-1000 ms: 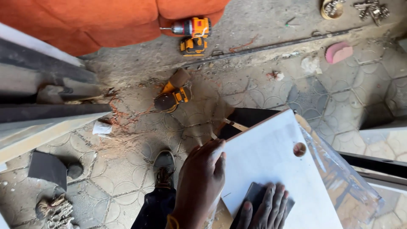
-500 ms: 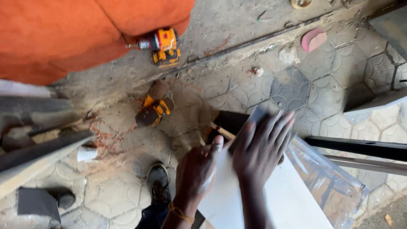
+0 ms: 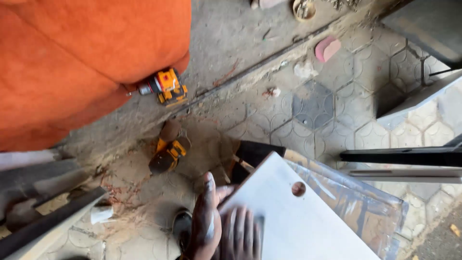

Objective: The person sands a white rectangular board using a sanding block. They hold the board steady with one hand while moving the sanding block back and forth across the surface with the other hand. The board is placed on a wooden workbench, and the person adjusts their grip and position to sand different areas of the board.

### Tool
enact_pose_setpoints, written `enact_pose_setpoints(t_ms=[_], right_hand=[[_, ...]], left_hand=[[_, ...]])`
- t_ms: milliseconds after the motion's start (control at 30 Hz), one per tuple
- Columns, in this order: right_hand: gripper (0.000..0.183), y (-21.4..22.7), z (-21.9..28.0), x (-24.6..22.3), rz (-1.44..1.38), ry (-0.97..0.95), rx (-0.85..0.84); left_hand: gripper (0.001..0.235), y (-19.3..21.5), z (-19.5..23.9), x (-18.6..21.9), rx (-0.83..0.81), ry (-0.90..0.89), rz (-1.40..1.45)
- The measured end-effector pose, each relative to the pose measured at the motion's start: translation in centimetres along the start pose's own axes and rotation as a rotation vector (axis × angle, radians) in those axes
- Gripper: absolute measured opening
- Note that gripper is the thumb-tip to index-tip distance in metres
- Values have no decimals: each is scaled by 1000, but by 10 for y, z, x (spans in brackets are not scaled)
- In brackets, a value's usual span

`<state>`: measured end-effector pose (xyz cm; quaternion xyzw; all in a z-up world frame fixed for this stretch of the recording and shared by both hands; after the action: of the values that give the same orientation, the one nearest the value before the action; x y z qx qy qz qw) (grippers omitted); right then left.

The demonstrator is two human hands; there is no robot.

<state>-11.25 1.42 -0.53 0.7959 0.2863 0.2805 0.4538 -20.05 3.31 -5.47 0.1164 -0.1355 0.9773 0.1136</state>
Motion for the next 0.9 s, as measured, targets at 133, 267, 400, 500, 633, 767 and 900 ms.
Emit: enact_pose_setpoints(t_ms=[133,267,400,500,633,767,900], right_hand=[[65,-46,-63,46,-389,71,-260],[55,-28,-82,80,-238,-238,-270],[72,-4,87,13,-38,-97,256],[66,16,16,19,-166,-165,-27],[79,-49,-47,47,-214,-44,-381],[73,-60,-125,80,-195,-310,-263],[74,-24,-43,64,-163,-329,-356]], left_hand=[[96,-10,-3,21,-200,-251,-143],[88,10,-2,-2,18,-102,-53],[102,-10,7,8,-101,6,-66],[95,-8,14,15,-130,-9,-149],[94,1,-5,12,-156,-216,-380],[72,7,-13,2,-61,-248,-166],[62,20,4,13,313,-405,-1010]])
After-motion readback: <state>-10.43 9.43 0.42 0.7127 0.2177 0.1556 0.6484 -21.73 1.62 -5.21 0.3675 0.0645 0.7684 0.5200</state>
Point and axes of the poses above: each hand's wrist, its own z-axis away from the middle knuckle, its own y-axis out of the back of the hand, x = y × z, the point moved 10 cm from there along -z, towards the middle knuckle, and after that the axes turned 1 degree about x, right-handed, at the moved point
